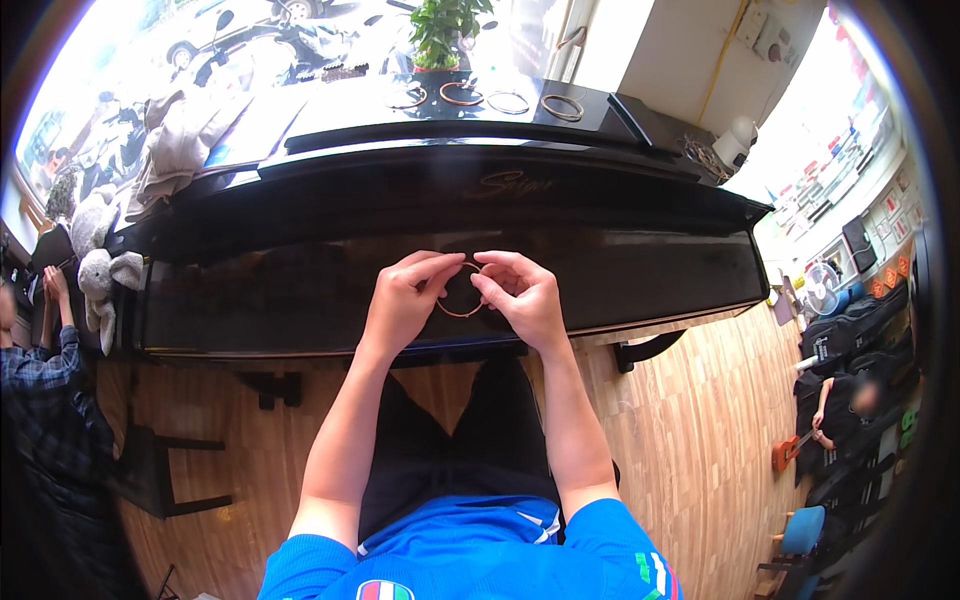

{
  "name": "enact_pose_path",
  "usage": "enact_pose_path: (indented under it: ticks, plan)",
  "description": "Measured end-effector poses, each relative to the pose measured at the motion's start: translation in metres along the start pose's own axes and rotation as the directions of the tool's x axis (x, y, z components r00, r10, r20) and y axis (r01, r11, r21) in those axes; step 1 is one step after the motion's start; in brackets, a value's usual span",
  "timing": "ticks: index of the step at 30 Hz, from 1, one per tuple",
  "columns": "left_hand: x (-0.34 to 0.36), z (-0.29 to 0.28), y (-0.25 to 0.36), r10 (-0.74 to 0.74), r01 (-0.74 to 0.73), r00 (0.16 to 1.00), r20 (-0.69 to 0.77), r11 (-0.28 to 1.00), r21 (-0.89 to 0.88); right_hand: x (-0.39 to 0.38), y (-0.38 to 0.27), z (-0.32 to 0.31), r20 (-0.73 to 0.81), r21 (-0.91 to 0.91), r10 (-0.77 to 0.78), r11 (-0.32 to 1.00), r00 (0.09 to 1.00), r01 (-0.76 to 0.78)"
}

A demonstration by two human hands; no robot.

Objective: The person bends and shapes thin copper and silver wires into circular loops by hand. They repeatedly form loops, adjust their size, and place finished loops on a black piano surface. The person handles each wire individually and arranges the completed loops in a row.

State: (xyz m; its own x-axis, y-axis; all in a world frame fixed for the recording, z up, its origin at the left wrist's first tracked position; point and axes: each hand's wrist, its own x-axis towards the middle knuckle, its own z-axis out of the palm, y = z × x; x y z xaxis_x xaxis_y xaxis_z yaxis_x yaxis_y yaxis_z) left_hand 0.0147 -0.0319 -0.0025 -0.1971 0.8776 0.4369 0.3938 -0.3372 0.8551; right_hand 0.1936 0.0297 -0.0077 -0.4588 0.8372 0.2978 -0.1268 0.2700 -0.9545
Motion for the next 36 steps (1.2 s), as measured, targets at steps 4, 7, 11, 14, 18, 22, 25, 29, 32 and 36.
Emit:
enact_pose_path:
  ticks: [4, 7, 11, 14, 18, 22, 25, 29, 32, 36]
  plan:
    - [0.0, -0.007, -0.002, -0.166, 0.18, 0.983, 0.074, 0.943, -0.28, 0.002, 0.001, 0.001, -0.028, -0.001, 0.005, 1.0, 1.0, -0.005]
    - [0.001, -0.014, -0.005, -0.13, 0.168, 0.982, 0.135, 0.929, -0.329, 0.001, -0.001, 0.002, -0.031, -0.024, 0.009, 1.0, 0.999, -0.009]
    - [0.001, -0.019, -0.001, -0.147, 0.21, 0.969, 0.197, 0.91, -0.356, -0.001, -0.002, 0.0, -0.022, -0.05, 0.04, 0.998, 0.999, -0.041]
    - [-0.001, -0.021, 0.003, -0.115, 0.19, 0.973, 0.201, 0.892, -0.41, -0.001, -0.004, 0.002, -0.015, -0.058, 0.043, 0.997, 0.999, -0.044]
    - [-0.005, -0.015, -0.004, -0.097, 0.144, 0.986, 0.137, 0.904, -0.402, 0.0, -0.002, 0.002, -0.01, -0.068, 0.059, 0.996, 0.998, -0.059]
    - [-0.005, -0.008, -0.005, -0.115, 0.136, 0.99, 0.086, 0.94, -0.313, -0.002, -0.006, 0.002, -0.017, -0.061, 0.057, 0.996, 0.998, -0.058]
    - [-0.003, -0.008, 0.0, -0.169, 0.165, 0.985, 0.016, 0.93, -0.329, -0.001, -0.005, 0.001, -0.038, -0.04, 0.05, 0.998, 0.998, -0.052]
    - [-0.002, -0.006, 0.0, -0.145, 0.12, 0.988, -0.054, 0.938, -0.327, 0.004, 0.004, -0.002, -0.139, 0.089, 0.02, 0.996, 0.99, -0.007]
    - [-0.004, -0.008, -0.003, -0.092, 0.093, 0.996, 0.017, 0.947, -0.308, 0.006, 0.002, -0.002, -0.205, 0.175, 0.034, 0.985, 0.978, 0.002]
    - [-0.006, -0.009, -0.001, -0.081, 0.11, 0.985, 0.153, 0.975, -0.191, 0.006, 0.006, -0.002, -0.202, 0.163, 0.025, 0.987, 0.979, 0.009]
